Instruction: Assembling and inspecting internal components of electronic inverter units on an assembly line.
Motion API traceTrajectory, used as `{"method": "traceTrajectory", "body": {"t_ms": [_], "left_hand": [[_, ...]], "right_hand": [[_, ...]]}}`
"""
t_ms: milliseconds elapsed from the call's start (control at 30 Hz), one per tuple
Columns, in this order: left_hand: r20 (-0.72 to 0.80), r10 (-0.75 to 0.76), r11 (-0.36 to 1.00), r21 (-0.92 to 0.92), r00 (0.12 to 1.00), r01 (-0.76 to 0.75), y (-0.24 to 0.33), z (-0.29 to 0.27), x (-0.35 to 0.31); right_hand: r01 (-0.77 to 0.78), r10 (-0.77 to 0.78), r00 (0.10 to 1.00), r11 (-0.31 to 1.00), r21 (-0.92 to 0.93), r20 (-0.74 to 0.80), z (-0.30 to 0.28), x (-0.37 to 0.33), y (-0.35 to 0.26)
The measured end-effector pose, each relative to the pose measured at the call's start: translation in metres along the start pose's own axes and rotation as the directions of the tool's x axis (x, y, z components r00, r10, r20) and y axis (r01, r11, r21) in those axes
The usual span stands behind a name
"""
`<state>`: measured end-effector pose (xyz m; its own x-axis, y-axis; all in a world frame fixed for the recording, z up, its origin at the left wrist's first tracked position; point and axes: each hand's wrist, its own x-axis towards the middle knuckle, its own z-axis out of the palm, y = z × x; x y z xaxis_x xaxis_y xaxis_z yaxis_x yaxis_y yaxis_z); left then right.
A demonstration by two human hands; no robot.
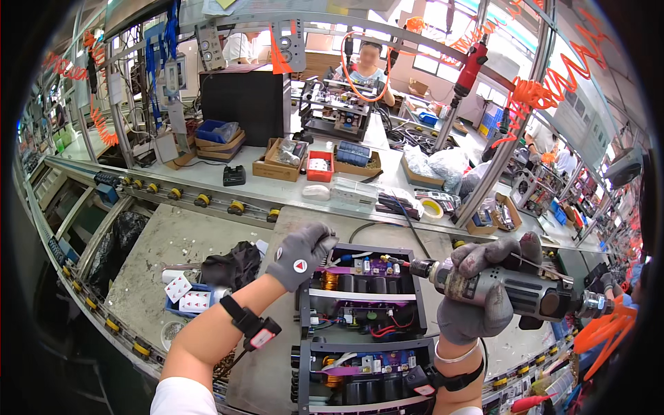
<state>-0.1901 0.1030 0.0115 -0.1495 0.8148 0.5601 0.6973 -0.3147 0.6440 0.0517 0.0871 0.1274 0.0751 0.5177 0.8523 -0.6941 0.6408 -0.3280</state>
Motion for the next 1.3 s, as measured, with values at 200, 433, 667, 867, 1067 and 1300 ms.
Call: {"method": "traceTrajectory", "body": {"t_ms": [200, 433, 667, 867, 1067, 1300], "left_hand": [[0.323, -0.017, 0.938, -0.324, 0.946, 0.127, 0.004, 0.019, 0.015], [0.613, -0.020, 1.000, -0.004, 0.790, 0.028, 0.011, 0.030, 0.031], [0.642, -0.009, 0.999, -0.025, 0.767, 0.033, 0.007, 0.030, 0.034], [0.653, 0.032, 0.999, -0.048, 0.757, -0.001, 0.006, 0.027, 0.036], [0.628, 0.151, 0.988, -0.098, 0.764, -0.115, 0.002, 0.030, 0.031], [0.588, 0.204, 0.978, -0.091, 0.783, -0.186, 0.001, 0.035, 0.029]], "right_hand": [[0.021, -0.021, 1.000, 0.999, -0.029, -0.007, -0.011, 0.001, 0.011], [-0.188, 0.192, 0.981, 0.968, -0.165, 0.008, -0.022, -0.018, 0.046], [-0.238, 0.244, 0.969, 0.957, -0.169, 0.021, -0.032, -0.026, 0.062], [-0.188, 0.210, 0.972, 0.963, -0.194, 0.103, -0.035, -0.029, 0.074], [-0.274, 0.341, 0.932, 0.884, -0.378, 0.121, -0.037, -0.028, 0.082], [-0.414, 0.471, 0.882, 0.779, -0.471, 0.002, -0.039, -0.026, 0.096]]}}
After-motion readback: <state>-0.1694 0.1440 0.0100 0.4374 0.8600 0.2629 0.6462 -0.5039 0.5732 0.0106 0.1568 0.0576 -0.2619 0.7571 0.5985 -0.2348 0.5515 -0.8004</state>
